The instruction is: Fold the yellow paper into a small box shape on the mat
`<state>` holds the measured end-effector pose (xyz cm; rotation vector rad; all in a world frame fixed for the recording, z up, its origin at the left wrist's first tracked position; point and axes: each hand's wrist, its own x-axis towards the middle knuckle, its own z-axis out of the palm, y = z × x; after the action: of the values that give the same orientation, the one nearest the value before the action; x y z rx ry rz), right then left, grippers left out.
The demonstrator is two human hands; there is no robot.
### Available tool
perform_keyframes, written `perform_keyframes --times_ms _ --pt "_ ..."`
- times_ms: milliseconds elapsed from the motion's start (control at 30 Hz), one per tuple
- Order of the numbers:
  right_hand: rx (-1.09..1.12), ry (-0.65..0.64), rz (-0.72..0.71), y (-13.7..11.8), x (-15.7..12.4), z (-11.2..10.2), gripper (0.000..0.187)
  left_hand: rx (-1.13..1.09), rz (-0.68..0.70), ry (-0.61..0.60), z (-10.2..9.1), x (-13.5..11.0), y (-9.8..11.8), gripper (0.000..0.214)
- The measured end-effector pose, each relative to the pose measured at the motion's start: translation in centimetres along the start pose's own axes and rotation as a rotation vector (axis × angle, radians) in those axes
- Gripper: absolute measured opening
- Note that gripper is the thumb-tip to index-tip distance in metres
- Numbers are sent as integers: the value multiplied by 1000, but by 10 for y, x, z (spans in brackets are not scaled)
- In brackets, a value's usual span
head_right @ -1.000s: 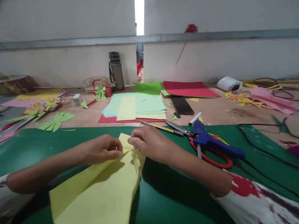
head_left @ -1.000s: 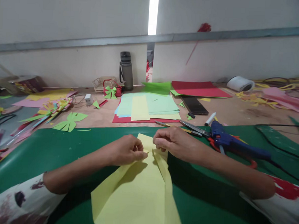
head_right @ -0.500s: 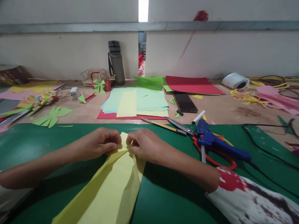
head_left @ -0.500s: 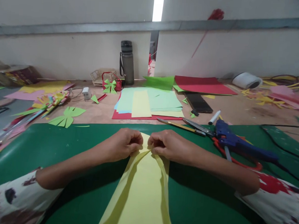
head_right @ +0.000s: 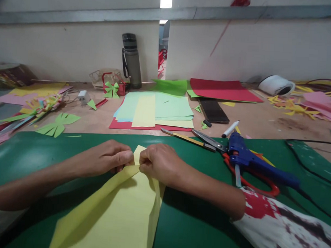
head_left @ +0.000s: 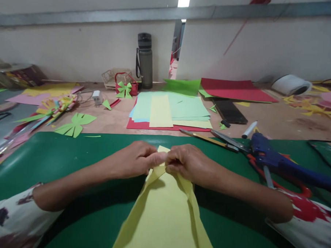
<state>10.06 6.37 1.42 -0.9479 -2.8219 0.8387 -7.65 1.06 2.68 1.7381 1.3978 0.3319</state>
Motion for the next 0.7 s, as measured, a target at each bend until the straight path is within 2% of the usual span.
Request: perform_keyframes --times_ms 100,233,533,700 --pt "-32 9 -9 -1 -1 1 14 195 9 -65 -2 3 7 29" --pt "-64 19 -35 1 -2 2 13 244 -24 -95 0 9 7 10" --pt "-35 -17 -7 2 0 -2 17 132 -13 -145 0 8 6 14" --pt "-29 22 -95 8 -3 3 16 -98 -53 -150 -3 6 9 26"
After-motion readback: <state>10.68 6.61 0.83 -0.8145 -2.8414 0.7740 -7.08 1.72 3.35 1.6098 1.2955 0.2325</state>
